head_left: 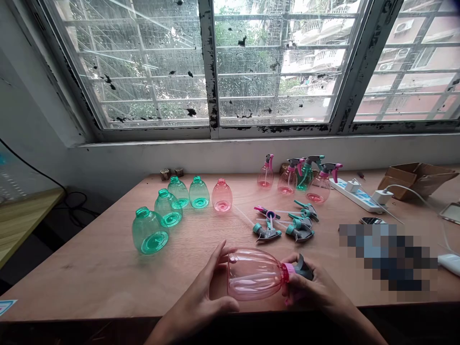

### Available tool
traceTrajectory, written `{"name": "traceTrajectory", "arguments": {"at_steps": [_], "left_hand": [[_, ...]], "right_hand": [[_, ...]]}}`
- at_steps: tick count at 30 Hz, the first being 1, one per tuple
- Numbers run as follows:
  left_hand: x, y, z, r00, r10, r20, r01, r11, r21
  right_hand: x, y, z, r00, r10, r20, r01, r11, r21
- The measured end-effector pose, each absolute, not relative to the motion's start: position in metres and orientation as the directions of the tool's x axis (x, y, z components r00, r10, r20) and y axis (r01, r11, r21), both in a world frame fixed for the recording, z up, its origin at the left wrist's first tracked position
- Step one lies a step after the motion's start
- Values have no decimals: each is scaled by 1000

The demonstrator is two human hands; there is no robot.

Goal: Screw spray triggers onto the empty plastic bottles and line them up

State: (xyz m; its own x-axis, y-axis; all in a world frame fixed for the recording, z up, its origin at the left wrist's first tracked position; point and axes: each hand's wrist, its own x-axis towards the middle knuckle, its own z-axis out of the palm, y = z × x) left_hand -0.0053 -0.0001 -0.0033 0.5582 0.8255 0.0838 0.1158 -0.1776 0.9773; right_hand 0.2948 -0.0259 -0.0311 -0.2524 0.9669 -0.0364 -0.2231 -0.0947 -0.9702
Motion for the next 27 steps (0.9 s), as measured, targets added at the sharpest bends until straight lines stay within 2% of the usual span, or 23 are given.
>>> {"name": "traceTrajectory", "arguments": {"at_steps": [6, 12, 19, 24, 27], "left_hand": [[-6, 0, -4, 563, 826, 7, 206, -148, 967], [2, -5, 1, 584, 806, 101, 214, -273, 938], [-2, -2, -10, 578, 738, 349, 402, -629, 665], [-4, 3, -21, 601, 677, 424, 456, -726, 514], [-3, 3, -24, 583, 695, 422, 484, -713, 507]], "right_hand": [[297, -27, -33, -258, 963, -75, -230, -137, -964], [298, -24, -34, -278, 961, 8, -245, -63, -967], [294, -24, -26, -246, 969, -28, -185, -76, -980], [290, -22, -19, -207, 976, -70, -151, -102, -983], [287, -20, -22, -171, 983, -68, -172, -98, -980]]}}
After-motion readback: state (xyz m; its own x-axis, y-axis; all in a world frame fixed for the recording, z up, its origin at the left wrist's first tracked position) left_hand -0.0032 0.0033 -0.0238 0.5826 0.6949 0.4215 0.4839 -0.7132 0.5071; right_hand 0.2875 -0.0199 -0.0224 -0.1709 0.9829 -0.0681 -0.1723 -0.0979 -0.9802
